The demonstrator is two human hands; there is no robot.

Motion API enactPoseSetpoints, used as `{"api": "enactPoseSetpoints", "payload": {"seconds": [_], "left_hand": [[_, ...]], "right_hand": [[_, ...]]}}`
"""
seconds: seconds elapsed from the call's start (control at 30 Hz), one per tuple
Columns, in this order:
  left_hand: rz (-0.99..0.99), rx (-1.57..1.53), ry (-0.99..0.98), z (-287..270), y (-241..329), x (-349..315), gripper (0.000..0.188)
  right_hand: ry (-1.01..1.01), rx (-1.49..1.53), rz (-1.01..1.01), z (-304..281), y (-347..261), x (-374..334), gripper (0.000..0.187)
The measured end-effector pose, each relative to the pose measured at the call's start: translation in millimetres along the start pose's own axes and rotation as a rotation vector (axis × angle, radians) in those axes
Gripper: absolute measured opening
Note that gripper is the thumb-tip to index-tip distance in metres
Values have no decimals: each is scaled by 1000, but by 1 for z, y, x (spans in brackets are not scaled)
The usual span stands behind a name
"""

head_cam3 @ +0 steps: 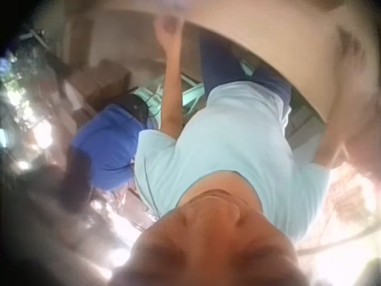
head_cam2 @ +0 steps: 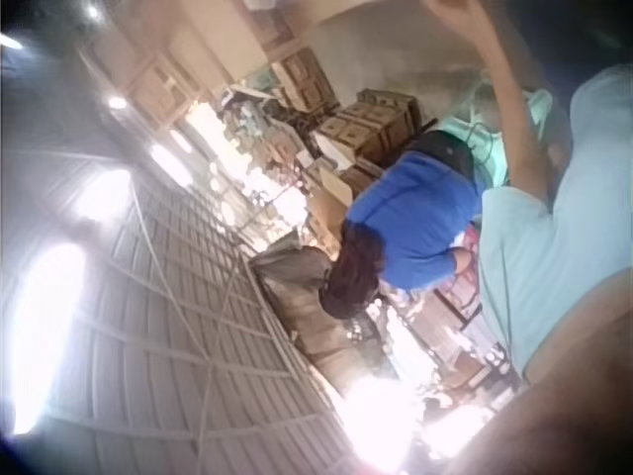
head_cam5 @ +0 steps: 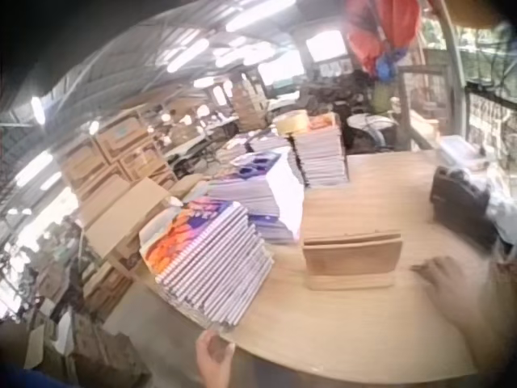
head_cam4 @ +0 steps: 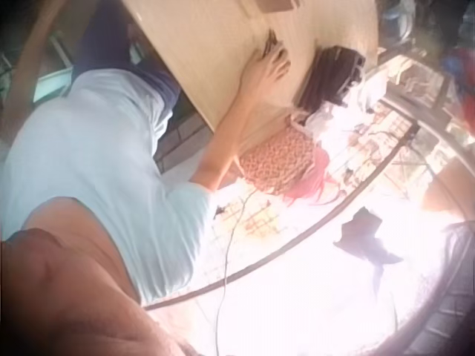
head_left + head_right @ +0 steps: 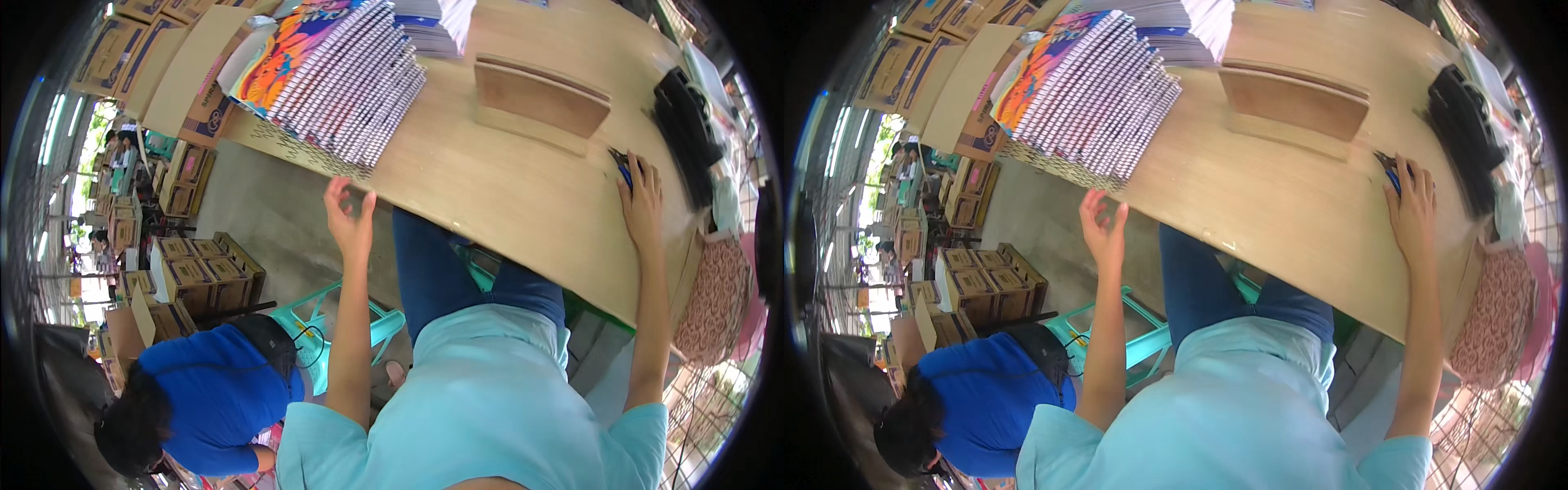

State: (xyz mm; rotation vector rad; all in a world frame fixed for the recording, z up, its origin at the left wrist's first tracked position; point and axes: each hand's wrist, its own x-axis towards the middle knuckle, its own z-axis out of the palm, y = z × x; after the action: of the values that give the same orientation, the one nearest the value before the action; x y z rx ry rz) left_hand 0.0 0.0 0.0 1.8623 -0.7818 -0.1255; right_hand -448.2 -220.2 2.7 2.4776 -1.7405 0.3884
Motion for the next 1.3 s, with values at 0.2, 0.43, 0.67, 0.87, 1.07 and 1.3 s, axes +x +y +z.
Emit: {"api": "enactPoseSetpoints", "payload": {"seconds": [0.2,0.43,0.67,0.87,1.07,1.3], "left_hand": [[132,204,91,33,2,2,69],[172,195,230,39,3,2,52],[86,1,206,42,-6,6,32],[61,-19,209,44,-7,3,29],[0,-32,178,42,-5,2,29],[-31,-34,189,44,-5,1,27]], "right_hand": [[434,450,84,-5,23,-12,42],[-2,615,-526,-50,-208,-3,43],[-49,312,-606,-5,-307,35,48],[-26,237,-580,7,-321,32,52],[52,252,-577,15,-320,31,51],[-113,293,-611,6,-325,41,49]]}}
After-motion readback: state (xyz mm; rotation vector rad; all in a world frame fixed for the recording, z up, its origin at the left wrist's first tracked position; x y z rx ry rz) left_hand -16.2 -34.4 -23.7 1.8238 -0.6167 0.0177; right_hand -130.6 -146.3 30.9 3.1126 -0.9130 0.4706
